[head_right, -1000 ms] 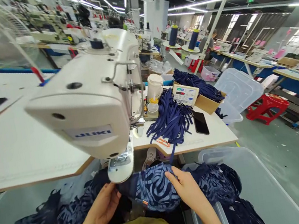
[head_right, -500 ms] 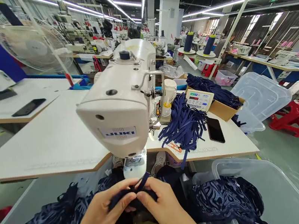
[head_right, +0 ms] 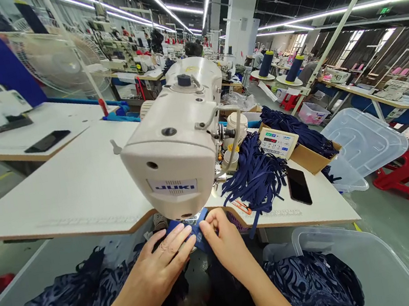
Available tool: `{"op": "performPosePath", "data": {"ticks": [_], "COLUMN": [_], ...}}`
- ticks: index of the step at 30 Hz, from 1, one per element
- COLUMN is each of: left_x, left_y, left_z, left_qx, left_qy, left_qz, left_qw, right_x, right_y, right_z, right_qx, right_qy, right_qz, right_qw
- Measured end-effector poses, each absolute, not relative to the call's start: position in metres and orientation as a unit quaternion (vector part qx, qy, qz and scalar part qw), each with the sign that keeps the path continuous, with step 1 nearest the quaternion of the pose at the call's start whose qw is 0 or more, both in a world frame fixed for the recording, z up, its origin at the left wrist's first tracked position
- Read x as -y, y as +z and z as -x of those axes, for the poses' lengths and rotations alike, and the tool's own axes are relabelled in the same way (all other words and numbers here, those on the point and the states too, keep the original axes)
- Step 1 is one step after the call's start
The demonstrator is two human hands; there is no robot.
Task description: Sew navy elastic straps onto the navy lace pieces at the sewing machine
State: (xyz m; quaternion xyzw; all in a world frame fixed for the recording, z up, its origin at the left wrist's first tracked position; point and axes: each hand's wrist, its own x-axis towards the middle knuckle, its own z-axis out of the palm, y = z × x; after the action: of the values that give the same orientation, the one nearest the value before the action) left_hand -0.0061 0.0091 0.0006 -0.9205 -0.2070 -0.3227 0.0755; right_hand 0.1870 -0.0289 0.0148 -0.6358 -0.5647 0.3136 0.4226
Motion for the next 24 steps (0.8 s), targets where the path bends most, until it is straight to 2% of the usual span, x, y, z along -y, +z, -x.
{"op": "performPosePath", "data": {"ticks": [7,15,24], "left_x": [-0.001,0.001,0.002], "left_y": [-0.008,-0.013,-0.011], "left_z": [0.006,-0.003,-0.006], "left_qx": [0.275,0.310,0.324], "left_qy": [-0.362,-0.370,-0.395], "left_qz": [0.891,0.872,0.858], "left_qw": [0.027,0.087,0.064], "right_x": [0.034,0.015,0.011], "right_y": [0.011,0.015,0.014], "right_z": [-0.194,-0.191,-0.190], "right_qx": [0.613,0.675,0.672], "right_qy": [0.281,0.195,0.186], "right_qz": [0.596,0.584,0.593], "right_qw": [0.436,0.407,0.403]}}
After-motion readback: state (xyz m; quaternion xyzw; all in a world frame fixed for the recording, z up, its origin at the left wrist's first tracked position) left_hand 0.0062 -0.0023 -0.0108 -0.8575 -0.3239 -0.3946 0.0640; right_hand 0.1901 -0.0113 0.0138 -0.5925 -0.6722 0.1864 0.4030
